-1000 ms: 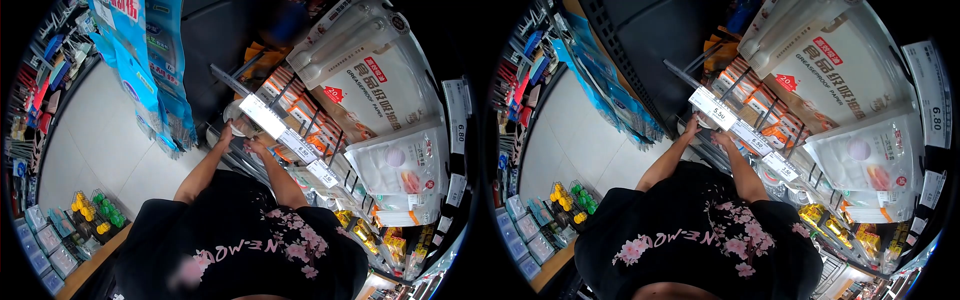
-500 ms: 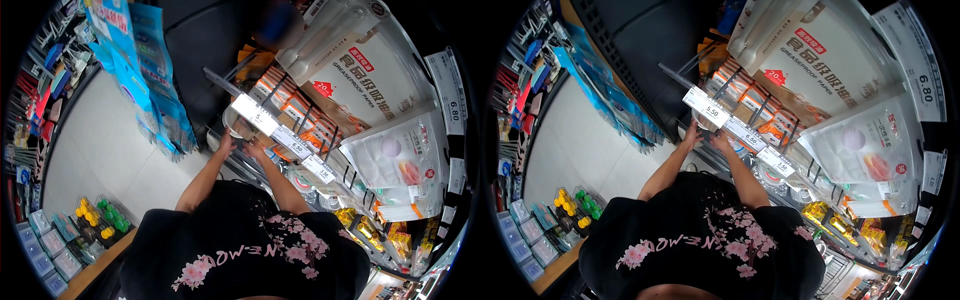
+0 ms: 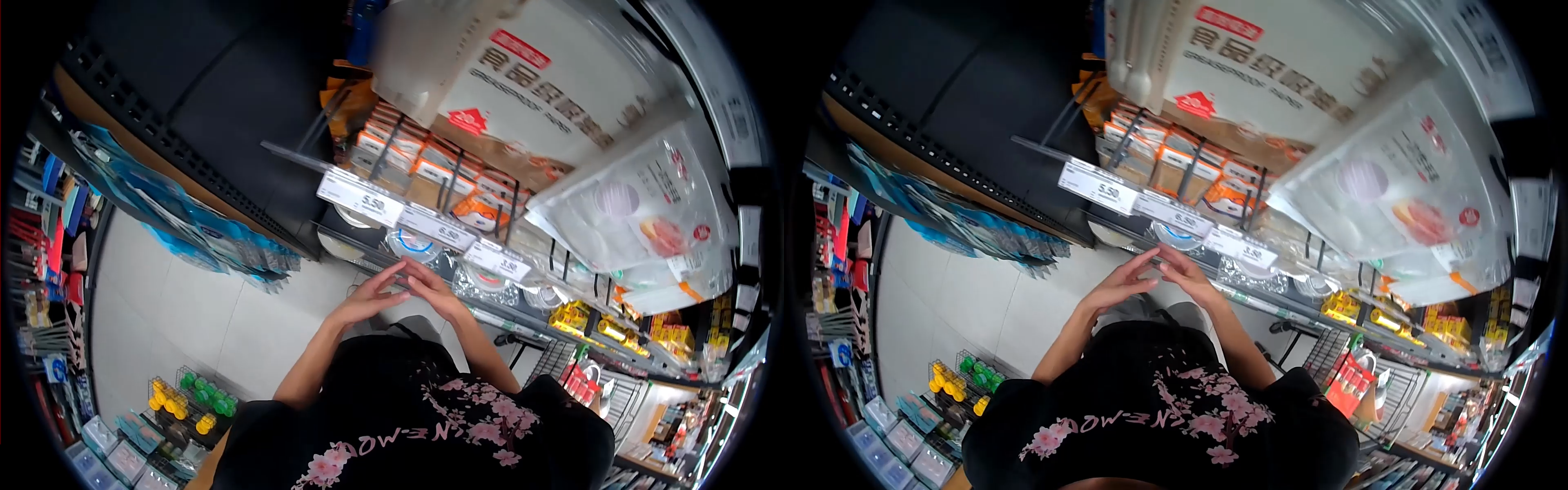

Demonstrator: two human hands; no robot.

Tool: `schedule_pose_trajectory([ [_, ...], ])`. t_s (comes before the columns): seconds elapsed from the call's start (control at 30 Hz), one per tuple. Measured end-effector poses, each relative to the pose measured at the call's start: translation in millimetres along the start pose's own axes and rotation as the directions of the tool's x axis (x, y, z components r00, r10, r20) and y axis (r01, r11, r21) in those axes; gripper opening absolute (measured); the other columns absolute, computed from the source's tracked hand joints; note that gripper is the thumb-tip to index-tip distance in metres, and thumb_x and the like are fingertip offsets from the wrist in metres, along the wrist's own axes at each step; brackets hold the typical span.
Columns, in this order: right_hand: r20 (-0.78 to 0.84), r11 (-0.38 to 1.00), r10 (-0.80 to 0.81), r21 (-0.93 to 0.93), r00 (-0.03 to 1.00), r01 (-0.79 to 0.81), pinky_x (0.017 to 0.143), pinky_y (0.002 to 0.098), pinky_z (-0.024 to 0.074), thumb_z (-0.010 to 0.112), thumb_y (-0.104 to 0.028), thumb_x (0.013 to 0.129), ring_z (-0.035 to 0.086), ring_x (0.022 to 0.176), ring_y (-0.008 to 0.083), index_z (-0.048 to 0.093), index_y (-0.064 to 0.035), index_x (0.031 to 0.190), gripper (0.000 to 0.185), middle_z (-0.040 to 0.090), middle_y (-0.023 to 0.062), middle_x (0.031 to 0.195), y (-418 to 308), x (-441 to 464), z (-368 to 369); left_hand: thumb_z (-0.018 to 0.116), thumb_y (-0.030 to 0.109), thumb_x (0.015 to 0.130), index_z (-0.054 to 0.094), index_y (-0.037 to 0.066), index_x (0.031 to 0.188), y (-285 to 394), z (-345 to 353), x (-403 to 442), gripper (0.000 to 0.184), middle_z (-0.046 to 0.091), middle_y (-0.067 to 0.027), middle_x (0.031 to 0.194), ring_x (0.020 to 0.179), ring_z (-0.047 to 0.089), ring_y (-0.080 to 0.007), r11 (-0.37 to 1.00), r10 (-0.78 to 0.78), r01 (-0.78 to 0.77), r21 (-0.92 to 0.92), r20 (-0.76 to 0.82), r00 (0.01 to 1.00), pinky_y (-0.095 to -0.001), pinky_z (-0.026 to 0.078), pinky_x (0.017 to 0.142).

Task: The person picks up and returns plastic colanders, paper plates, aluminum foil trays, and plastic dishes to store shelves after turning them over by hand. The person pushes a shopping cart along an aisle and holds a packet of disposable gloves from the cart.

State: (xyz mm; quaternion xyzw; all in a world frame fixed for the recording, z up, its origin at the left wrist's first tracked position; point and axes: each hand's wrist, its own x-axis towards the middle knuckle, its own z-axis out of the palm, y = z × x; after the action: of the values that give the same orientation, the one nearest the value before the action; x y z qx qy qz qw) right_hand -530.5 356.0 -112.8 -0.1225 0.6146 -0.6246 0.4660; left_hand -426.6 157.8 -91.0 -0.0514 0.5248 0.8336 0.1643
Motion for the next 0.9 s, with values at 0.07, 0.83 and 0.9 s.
schedule_pose_trajectory([
  [0.07,0.059,0.998,-0.058,0.025,0.997,0.056,0.109,0.0397,0.0380,0.065,-0.033,0.096,0.039,0.139,0.0258,0.024,-0.0151,0.157,0.076,0.030,0.0116,0.158,-28.5,-26.9,5.9,0.079,0.026,0.085,0.028,0.018,0.156,14.1,12.2,-2.0,0.088,0.027,-0.0115,0.160,0.145,0.029,-0.0263,1.000,0.008,-0.009,0.009,0.078,0.997,-0.0466,0.028,0.117],
  [0.83,-0.585,0.726,-0.605,-0.128,0.539,0.676,0.118,0.0498,0.0251,0.094,-0.031,0.063,0.020,0.150,0.0306,0.003,-0.0101,0.159,0.134,0.006,0.0106,0.165,73.9,-473.6,-27.3,0.093,0.024,0.064,0.016,0.011,0.158,-58.3,416.0,-12.7,0.123,0.006,-0.0143,0.165,0.152,0.009,-0.0285,0.890,-0.155,-0.267,0.368,0.798,0.583,-0.0501,0.025,0.118],
  [0.9,-0.662,0.717,-0.586,-0.154,0.467,0.680,0.118,0.0495,0.0249,0.094,-0.030,0.063,0.020,0.149,0.0303,0.004,-0.0098,0.159,0.133,0.006,0.0107,0.165,95.4,-510.8,-23.7,0.093,0.024,0.064,0.016,0.011,0.158,-78.9,451.9,-16.7,0.123,0.005,-0.0143,0.165,0.152,0.008,-0.0285,0.887,-0.223,-0.246,0.390,0.831,0.510,-0.0502,0.025,0.118],
])
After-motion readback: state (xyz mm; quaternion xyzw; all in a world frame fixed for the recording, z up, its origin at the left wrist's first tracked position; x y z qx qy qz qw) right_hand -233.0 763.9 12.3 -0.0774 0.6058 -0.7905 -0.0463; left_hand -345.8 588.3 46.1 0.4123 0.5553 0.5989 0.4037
